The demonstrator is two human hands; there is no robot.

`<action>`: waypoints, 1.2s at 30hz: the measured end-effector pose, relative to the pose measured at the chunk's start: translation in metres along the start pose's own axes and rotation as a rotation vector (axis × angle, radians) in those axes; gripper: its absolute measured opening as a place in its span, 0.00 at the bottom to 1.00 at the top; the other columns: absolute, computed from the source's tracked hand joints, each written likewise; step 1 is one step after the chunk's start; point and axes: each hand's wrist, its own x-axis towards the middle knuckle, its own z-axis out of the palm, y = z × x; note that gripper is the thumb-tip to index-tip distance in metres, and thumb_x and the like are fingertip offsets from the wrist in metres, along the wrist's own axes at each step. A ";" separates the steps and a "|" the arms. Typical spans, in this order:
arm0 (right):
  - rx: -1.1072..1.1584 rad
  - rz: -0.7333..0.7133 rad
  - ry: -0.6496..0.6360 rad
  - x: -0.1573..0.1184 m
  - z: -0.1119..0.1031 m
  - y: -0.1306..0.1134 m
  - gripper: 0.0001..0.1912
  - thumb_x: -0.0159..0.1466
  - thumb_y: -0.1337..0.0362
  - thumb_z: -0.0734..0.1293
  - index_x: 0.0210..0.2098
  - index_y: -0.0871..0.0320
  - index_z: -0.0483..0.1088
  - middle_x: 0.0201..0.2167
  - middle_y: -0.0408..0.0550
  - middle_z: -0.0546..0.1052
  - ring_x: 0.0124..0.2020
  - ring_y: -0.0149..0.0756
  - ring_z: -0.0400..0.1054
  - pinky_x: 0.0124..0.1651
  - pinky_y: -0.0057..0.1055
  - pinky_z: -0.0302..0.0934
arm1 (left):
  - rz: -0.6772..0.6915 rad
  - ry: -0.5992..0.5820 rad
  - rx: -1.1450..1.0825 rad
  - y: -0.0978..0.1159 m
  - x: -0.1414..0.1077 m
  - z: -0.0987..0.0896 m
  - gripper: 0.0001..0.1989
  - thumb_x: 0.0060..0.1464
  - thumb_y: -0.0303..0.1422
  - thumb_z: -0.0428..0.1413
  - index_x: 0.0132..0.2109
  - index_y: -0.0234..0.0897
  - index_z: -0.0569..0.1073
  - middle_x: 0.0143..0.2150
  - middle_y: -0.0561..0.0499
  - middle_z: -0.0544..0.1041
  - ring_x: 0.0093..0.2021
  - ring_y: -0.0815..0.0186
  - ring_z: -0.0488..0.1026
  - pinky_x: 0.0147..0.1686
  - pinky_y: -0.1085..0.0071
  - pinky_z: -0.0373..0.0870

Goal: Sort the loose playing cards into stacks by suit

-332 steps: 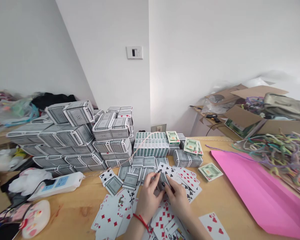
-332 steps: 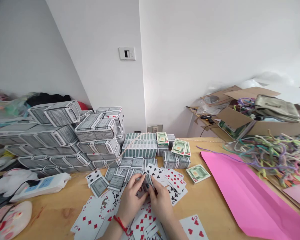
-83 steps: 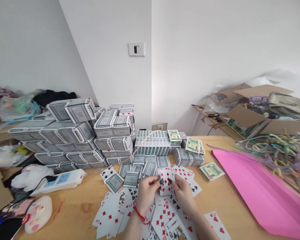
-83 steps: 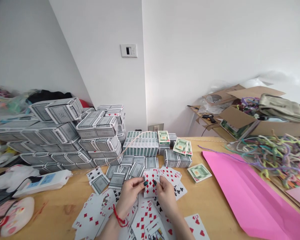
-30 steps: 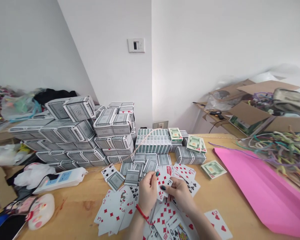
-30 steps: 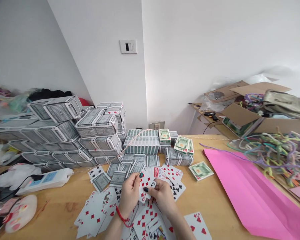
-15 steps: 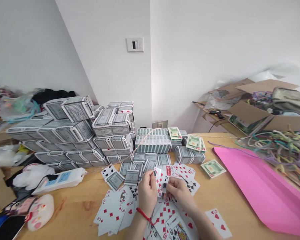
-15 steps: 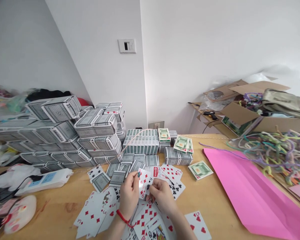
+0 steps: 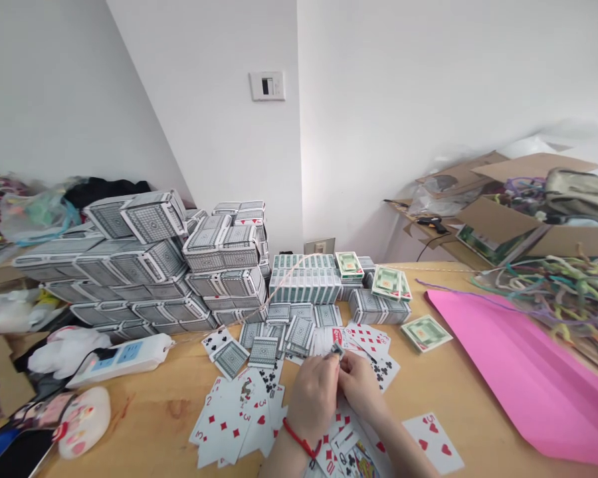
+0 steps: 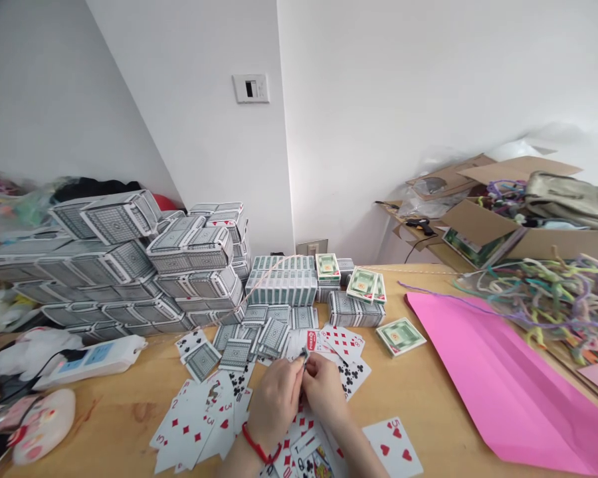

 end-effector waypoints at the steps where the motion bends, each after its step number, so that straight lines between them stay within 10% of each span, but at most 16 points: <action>1: -0.023 -0.012 0.035 0.000 0.001 0.001 0.08 0.49 0.68 0.59 0.17 0.56 0.54 0.13 0.36 0.58 0.16 0.26 0.52 0.18 0.24 0.46 | 0.004 -0.003 -0.007 0.001 0.000 0.001 0.11 0.56 0.25 0.43 0.44 0.36 0.66 0.27 0.48 0.72 0.29 0.63 0.71 0.31 0.68 0.67; 4: -0.031 -0.011 0.062 -0.001 0.000 0.000 0.11 0.50 0.67 0.60 0.16 0.55 0.52 0.11 0.35 0.56 0.15 0.26 0.51 0.18 0.24 0.45 | -0.101 0.051 -0.069 0.000 0.000 0.002 0.10 0.57 0.26 0.43 0.42 0.36 0.66 0.30 0.47 0.73 0.31 0.63 0.72 0.32 0.70 0.67; 13: 0.503 0.104 -0.407 0.003 -0.025 -0.005 0.15 0.54 0.53 0.64 0.26 0.60 0.67 0.16 0.42 0.69 0.20 0.29 0.64 0.25 0.25 0.55 | -0.429 0.083 -0.209 -0.012 0.007 -0.009 0.07 0.57 0.30 0.41 0.36 0.38 0.64 0.23 0.53 0.68 0.21 0.67 0.66 0.23 0.74 0.61; 21: 0.546 0.169 -0.334 0.007 -0.021 -0.003 0.18 0.42 0.53 0.73 0.21 0.61 0.67 0.15 0.38 0.68 0.16 0.25 0.59 0.22 0.24 0.50 | -0.494 0.106 -0.308 -0.005 0.003 -0.008 0.08 0.57 0.33 0.40 0.35 0.39 0.62 0.22 0.54 0.67 0.21 0.67 0.66 0.23 0.74 0.60; 36: 0.292 -0.030 -0.103 0.004 -0.008 0.002 0.14 0.51 0.59 0.65 0.18 0.56 0.54 0.13 0.34 0.55 0.16 0.25 0.47 0.20 0.24 0.43 | -0.508 -0.012 -0.445 0.004 0.006 -0.013 0.07 0.57 0.33 0.41 0.31 0.40 0.59 0.23 0.55 0.64 0.23 0.67 0.63 0.24 0.74 0.59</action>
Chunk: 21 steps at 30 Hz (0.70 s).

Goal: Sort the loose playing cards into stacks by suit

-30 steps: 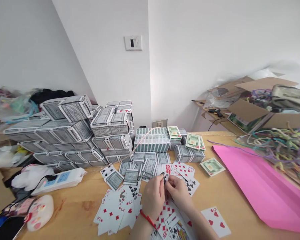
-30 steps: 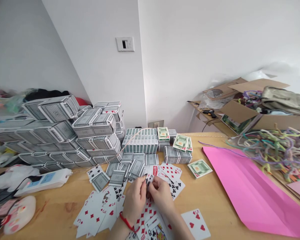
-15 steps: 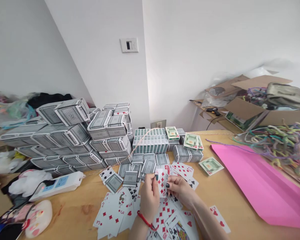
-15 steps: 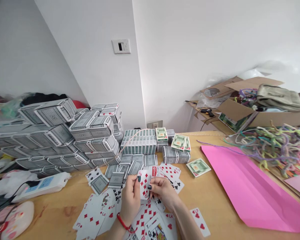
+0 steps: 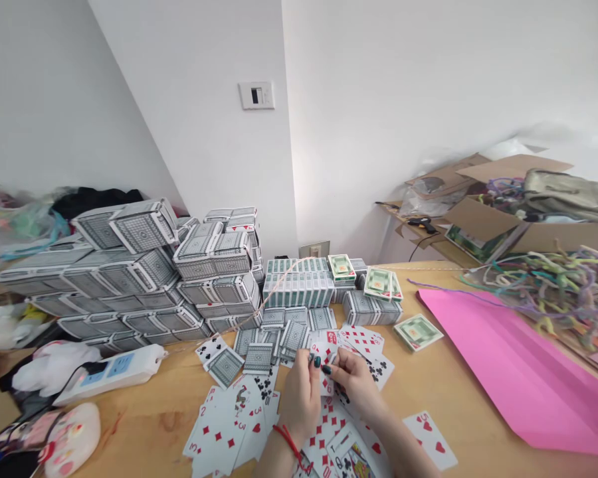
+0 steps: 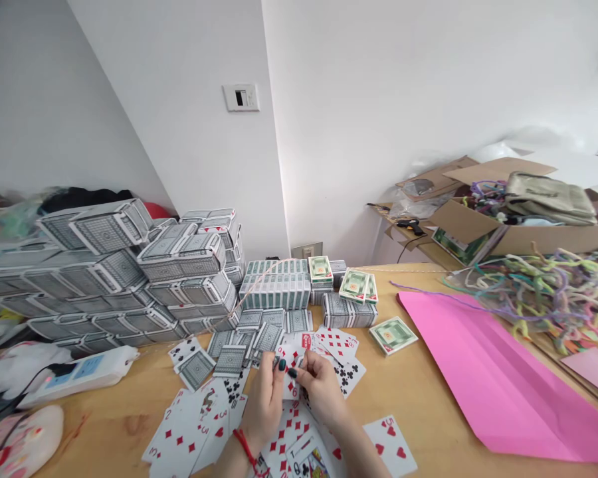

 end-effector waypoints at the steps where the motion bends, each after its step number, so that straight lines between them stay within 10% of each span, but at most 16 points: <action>1: -0.023 -0.022 0.015 0.000 0.001 0.001 0.12 0.51 0.62 0.63 0.18 0.56 0.54 0.13 0.34 0.55 0.16 0.25 0.48 0.20 0.24 0.44 | -0.007 -0.002 -0.001 0.000 0.000 0.000 0.07 0.57 0.34 0.42 0.31 0.40 0.60 0.24 0.54 0.65 0.24 0.66 0.64 0.25 0.74 0.59; 9: -0.330 -0.131 0.083 -0.006 0.012 0.003 0.07 0.49 0.70 0.58 0.18 0.55 0.54 0.16 0.39 0.61 0.21 0.31 0.55 0.25 0.27 0.51 | -0.238 0.146 -0.055 -0.013 0.007 0.005 0.17 0.40 0.41 0.59 0.36 0.36 0.67 0.31 0.49 0.72 0.33 0.60 0.68 0.32 0.69 0.64; 21: -0.458 -0.191 0.054 -0.009 0.016 0.002 0.09 0.54 0.68 0.59 0.20 0.56 0.54 0.18 0.40 0.63 0.21 0.32 0.56 0.26 0.26 0.50 | -0.378 0.158 -0.274 -0.008 0.010 0.006 0.10 0.43 0.36 0.57 0.25 0.36 0.65 0.20 0.55 0.70 0.23 0.67 0.67 0.25 0.72 0.64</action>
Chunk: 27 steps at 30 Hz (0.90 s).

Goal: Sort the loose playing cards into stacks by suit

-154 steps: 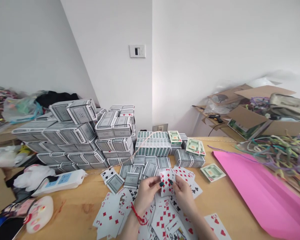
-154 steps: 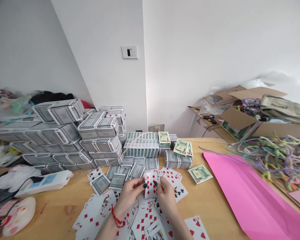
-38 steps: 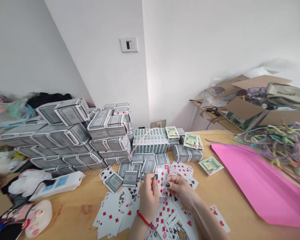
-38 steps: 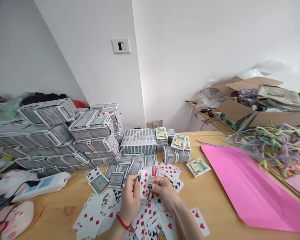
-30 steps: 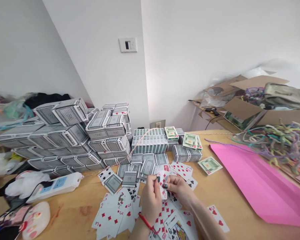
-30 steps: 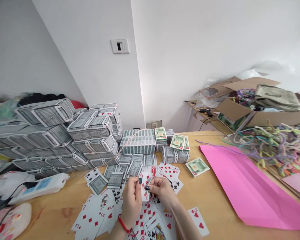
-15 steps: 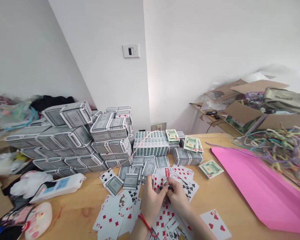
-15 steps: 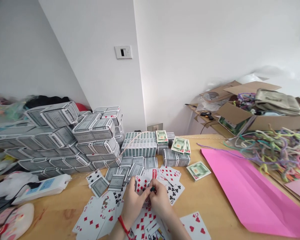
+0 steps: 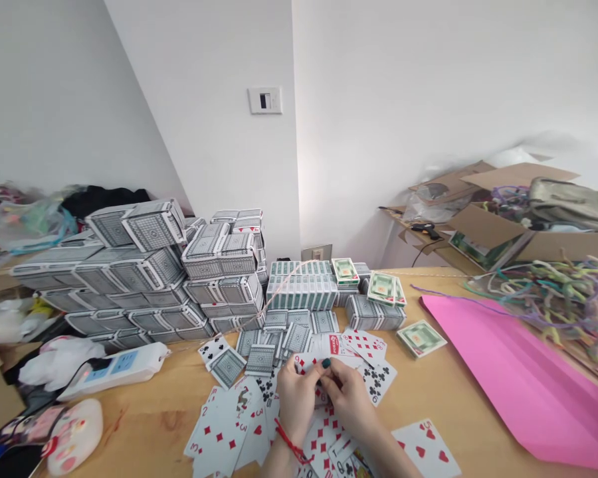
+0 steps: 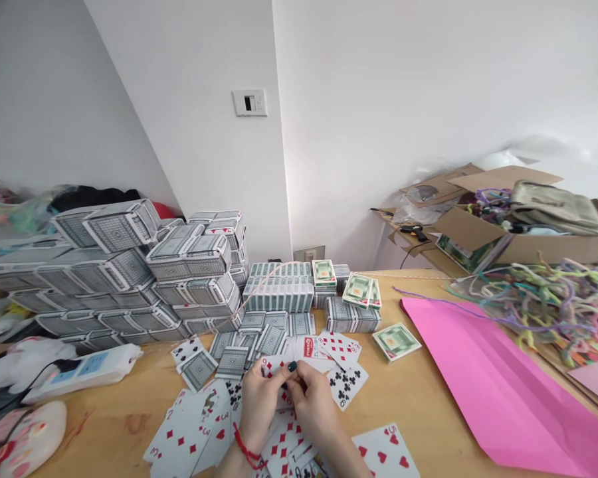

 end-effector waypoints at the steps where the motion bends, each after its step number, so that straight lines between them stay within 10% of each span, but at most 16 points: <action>1: -0.013 -0.004 -0.006 0.000 0.000 -0.001 0.09 0.54 0.68 0.59 0.19 0.56 0.54 0.17 0.40 0.62 0.21 0.31 0.56 0.26 0.26 0.50 | -0.005 0.009 -0.007 0.001 0.000 0.000 0.10 0.43 0.36 0.57 0.25 0.35 0.66 0.20 0.55 0.70 0.23 0.67 0.68 0.25 0.72 0.64; 8: 0.070 0.049 -0.003 0.000 0.002 0.001 0.10 0.55 0.67 0.59 0.19 0.56 0.52 0.16 0.38 0.59 0.20 0.30 0.53 0.25 0.26 0.49 | 0.051 0.097 0.115 0.005 0.001 0.000 0.14 0.40 0.41 0.58 0.23 0.37 0.65 0.20 0.55 0.69 0.23 0.65 0.65 0.26 0.70 0.62; 16: 0.421 0.182 -0.040 0.009 -0.011 0.007 0.14 0.54 0.56 0.63 0.20 0.57 0.56 0.14 0.35 0.55 0.17 0.26 0.47 0.21 0.24 0.44 | 0.061 -0.086 -0.047 0.000 0.007 -0.012 0.15 0.55 0.41 0.44 0.34 0.37 0.69 0.32 0.51 0.72 0.34 0.64 0.68 0.34 0.72 0.63; 27: 0.605 0.271 0.011 0.007 -0.009 0.004 0.16 0.54 0.51 0.64 0.24 0.59 0.63 0.14 0.35 0.56 0.14 0.23 0.47 0.17 0.22 0.42 | 0.239 -0.139 0.201 -0.004 0.006 -0.008 0.09 0.55 0.35 0.43 0.29 0.39 0.59 0.18 0.59 0.57 0.18 0.70 0.56 0.20 0.75 0.52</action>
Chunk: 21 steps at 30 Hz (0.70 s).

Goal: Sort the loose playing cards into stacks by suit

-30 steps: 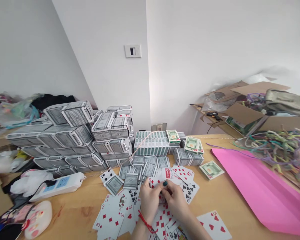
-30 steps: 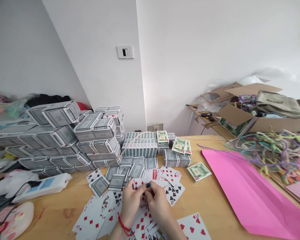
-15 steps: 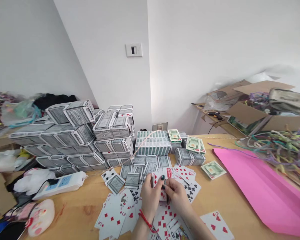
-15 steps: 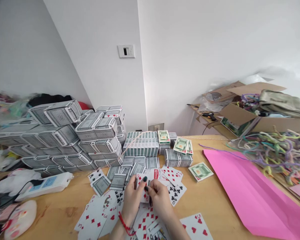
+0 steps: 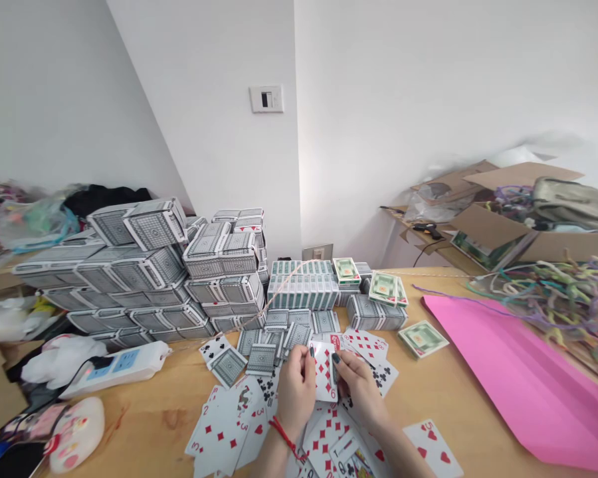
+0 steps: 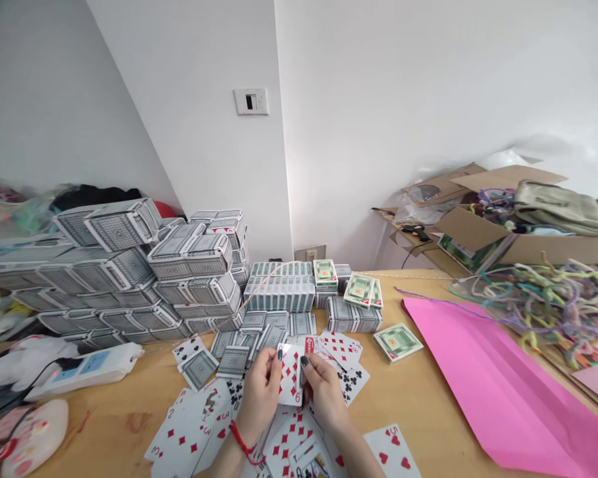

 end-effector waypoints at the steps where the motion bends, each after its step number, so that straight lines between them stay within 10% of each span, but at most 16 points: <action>1: 0.003 0.006 0.014 0.000 0.000 0.000 0.16 0.54 0.51 0.64 0.24 0.59 0.63 0.13 0.34 0.55 0.14 0.23 0.46 0.17 0.22 0.42 | 0.003 0.007 -0.002 0.000 0.000 0.000 0.08 0.55 0.35 0.43 0.29 0.39 0.60 0.18 0.59 0.57 0.18 0.70 0.57 0.20 0.76 0.52; 21: 0.354 0.076 0.024 -0.006 0.009 -0.004 0.07 0.54 0.61 0.64 0.32 0.56 0.65 0.18 0.36 0.63 0.17 0.26 0.53 0.20 0.22 0.49 | -0.120 -0.086 -0.299 0.002 -0.004 0.002 0.08 0.55 0.35 0.44 0.40 0.38 0.64 0.18 0.61 0.53 0.16 0.73 0.51 0.17 0.78 0.52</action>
